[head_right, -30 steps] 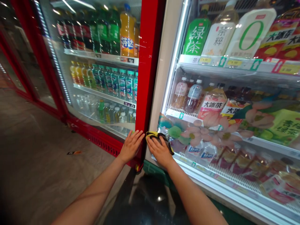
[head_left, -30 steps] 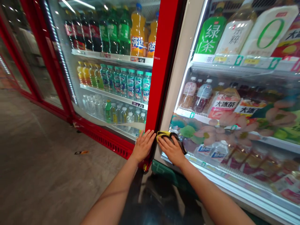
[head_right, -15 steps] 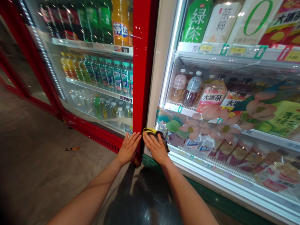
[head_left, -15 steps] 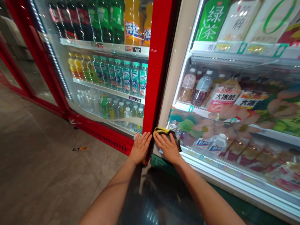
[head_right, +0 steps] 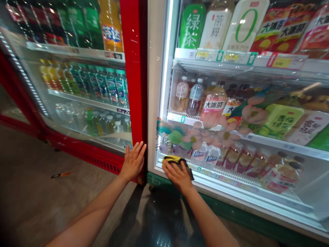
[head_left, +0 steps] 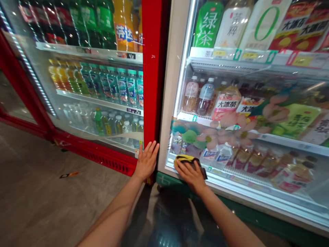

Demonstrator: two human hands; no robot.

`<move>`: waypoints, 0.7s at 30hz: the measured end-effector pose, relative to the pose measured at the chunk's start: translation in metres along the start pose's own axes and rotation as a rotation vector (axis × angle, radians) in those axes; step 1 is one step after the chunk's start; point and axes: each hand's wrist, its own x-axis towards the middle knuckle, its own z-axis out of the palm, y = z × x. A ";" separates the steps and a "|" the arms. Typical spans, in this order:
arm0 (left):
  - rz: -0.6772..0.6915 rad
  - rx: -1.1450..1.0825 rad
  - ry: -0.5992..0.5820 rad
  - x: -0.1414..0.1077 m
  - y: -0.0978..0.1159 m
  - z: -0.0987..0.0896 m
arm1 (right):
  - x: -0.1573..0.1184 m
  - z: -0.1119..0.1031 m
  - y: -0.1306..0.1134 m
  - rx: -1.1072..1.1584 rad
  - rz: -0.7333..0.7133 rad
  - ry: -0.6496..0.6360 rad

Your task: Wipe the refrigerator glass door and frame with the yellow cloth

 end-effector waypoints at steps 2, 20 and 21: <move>0.030 -0.017 0.033 0.007 0.003 -0.001 | 0.002 0.001 0.000 0.023 -0.081 -0.028; 0.280 -0.139 0.245 0.077 0.078 0.008 | -0.012 -0.056 0.102 -0.135 0.079 0.054; 0.287 -0.150 0.250 0.081 0.083 0.010 | -0.013 -0.064 0.114 -0.184 0.145 0.091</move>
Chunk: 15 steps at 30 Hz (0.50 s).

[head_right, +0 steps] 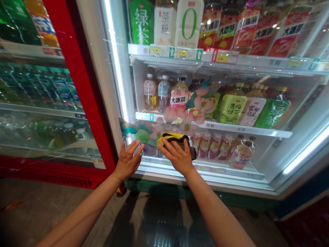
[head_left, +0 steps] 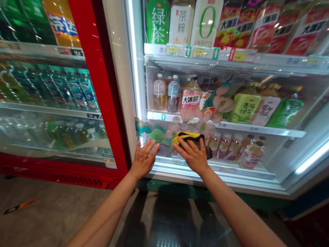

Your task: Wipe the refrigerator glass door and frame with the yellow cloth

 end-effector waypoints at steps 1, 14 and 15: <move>0.004 -0.009 0.004 0.003 0.003 0.003 | -0.004 -0.005 0.011 -0.046 0.048 0.038; 0.084 -0.077 0.040 0.034 0.038 0.027 | -0.032 -0.014 0.029 0.026 -0.043 -0.093; 0.085 -0.083 0.053 0.037 0.041 0.030 | -0.032 -0.018 0.042 -0.024 0.046 -0.053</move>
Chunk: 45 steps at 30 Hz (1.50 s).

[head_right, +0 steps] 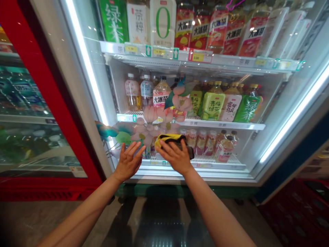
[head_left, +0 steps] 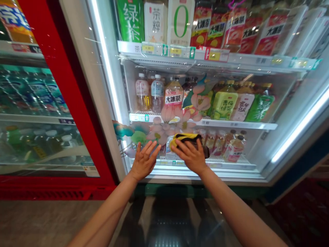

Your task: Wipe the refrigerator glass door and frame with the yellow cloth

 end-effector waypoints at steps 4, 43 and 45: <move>0.011 -0.022 0.041 0.008 0.011 0.011 | -0.041 -0.008 0.029 -0.123 0.129 0.127; 0.212 -0.260 -0.015 0.059 0.119 0.075 | -0.136 -0.029 0.104 -0.057 0.424 -0.146; 0.217 -0.277 -0.011 0.064 0.126 0.078 | -0.135 -0.037 0.126 -0.075 0.592 -0.042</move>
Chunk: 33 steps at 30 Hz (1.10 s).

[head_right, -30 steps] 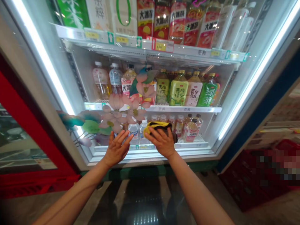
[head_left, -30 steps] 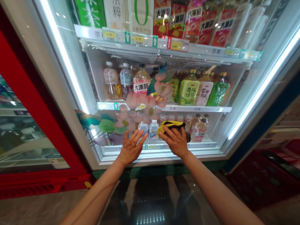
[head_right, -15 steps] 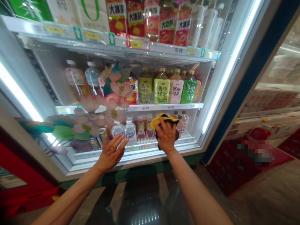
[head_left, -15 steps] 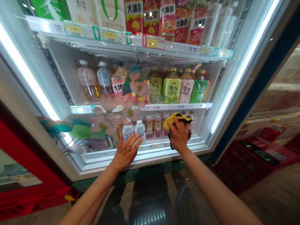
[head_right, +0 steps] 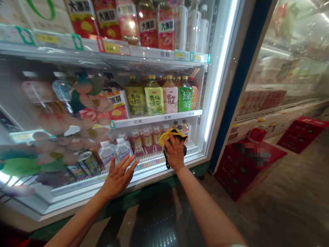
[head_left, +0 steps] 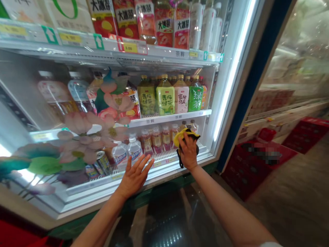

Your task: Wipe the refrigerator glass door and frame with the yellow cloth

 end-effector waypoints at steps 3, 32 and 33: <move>0.018 -0.019 -0.009 0.004 0.005 0.004 | -0.018 0.002 0.011 0.021 0.273 0.156; 0.037 -0.192 -0.110 0.074 0.075 0.073 | -0.031 -0.006 0.088 0.116 0.661 0.355; 0.033 -0.200 -0.104 0.076 0.077 0.076 | -0.032 -0.005 0.083 0.107 0.664 0.351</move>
